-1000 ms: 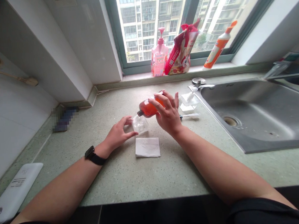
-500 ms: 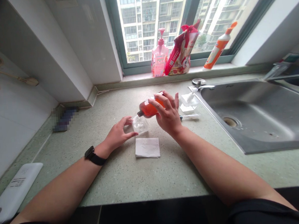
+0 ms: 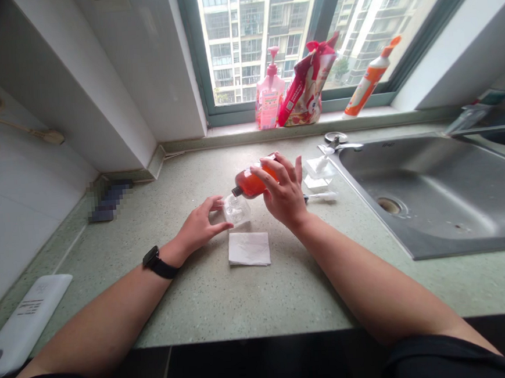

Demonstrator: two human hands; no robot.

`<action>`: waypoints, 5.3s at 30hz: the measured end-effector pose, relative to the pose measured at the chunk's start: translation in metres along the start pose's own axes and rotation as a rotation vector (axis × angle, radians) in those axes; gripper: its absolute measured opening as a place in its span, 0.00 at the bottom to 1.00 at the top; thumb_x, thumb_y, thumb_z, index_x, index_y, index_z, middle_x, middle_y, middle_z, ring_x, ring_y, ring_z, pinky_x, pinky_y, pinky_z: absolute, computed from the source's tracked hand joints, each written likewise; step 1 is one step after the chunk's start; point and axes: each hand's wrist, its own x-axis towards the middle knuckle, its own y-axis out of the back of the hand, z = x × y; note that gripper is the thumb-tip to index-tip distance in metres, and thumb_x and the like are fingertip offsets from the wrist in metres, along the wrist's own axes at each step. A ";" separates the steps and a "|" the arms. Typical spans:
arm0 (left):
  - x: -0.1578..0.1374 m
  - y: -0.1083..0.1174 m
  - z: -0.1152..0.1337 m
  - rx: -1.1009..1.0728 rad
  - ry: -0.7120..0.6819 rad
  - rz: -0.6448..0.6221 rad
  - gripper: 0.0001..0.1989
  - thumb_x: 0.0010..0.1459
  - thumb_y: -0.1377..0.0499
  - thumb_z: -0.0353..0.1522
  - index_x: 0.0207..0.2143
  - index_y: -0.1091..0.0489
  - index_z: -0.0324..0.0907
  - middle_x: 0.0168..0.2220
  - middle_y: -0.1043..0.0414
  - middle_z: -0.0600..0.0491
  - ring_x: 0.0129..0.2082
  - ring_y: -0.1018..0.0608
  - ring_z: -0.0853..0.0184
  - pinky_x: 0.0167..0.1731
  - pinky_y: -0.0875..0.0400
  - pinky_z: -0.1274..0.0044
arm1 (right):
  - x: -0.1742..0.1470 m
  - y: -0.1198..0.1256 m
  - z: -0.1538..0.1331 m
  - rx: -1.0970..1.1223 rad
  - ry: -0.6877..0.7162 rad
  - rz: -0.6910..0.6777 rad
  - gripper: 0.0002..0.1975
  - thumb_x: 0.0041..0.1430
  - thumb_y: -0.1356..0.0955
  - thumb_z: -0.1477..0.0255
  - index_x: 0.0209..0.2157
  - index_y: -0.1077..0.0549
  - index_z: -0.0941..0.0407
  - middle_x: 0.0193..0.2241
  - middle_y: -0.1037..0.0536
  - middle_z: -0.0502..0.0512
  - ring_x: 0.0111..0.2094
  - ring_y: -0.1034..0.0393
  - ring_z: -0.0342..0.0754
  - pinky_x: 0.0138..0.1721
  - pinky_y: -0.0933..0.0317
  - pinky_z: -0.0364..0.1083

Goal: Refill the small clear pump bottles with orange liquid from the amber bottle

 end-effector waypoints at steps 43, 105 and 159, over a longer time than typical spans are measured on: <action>-0.001 0.000 0.000 0.005 0.003 -0.005 0.37 0.59 0.25 0.43 0.64 0.36 0.45 0.58 0.21 0.41 0.59 0.18 0.51 0.60 0.22 0.55 | 0.002 0.003 -0.003 -0.004 -0.011 -0.008 0.42 0.60 0.32 0.82 0.71 0.38 0.35 0.65 0.28 0.52 0.74 0.43 0.65 0.75 0.61 0.77; -0.001 0.000 0.000 -0.002 0.003 -0.007 0.37 0.59 0.25 0.43 0.64 0.36 0.46 0.58 0.21 0.42 0.58 0.18 0.51 0.60 0.22 0.56 | 0.005 0.003 -0.003 -0.006 0.052 0.061 0.40 0.62 0.33 0.83 0.70 0.37 0.37 0.65 0.27 0.54 0.74 0.42 0.64 0.75 0.59 0.77; -0.001 0.002 0.002 0.012 0.015 -0.021 0.36 0.59 0.26 0.43 0.64 0.36 0.46 0.58 0.22 0.42 0.59 0.18 0.51 0.60 0.22 0.55 | 0.006 0.005 -0.001 -0.029 0.023 -0.003 0.41 0.62 0.32 0.82 0.71 0.38 0.35 0.66 0.28 0.53 0.74 0.44 0.66 0.75 0.62 0.78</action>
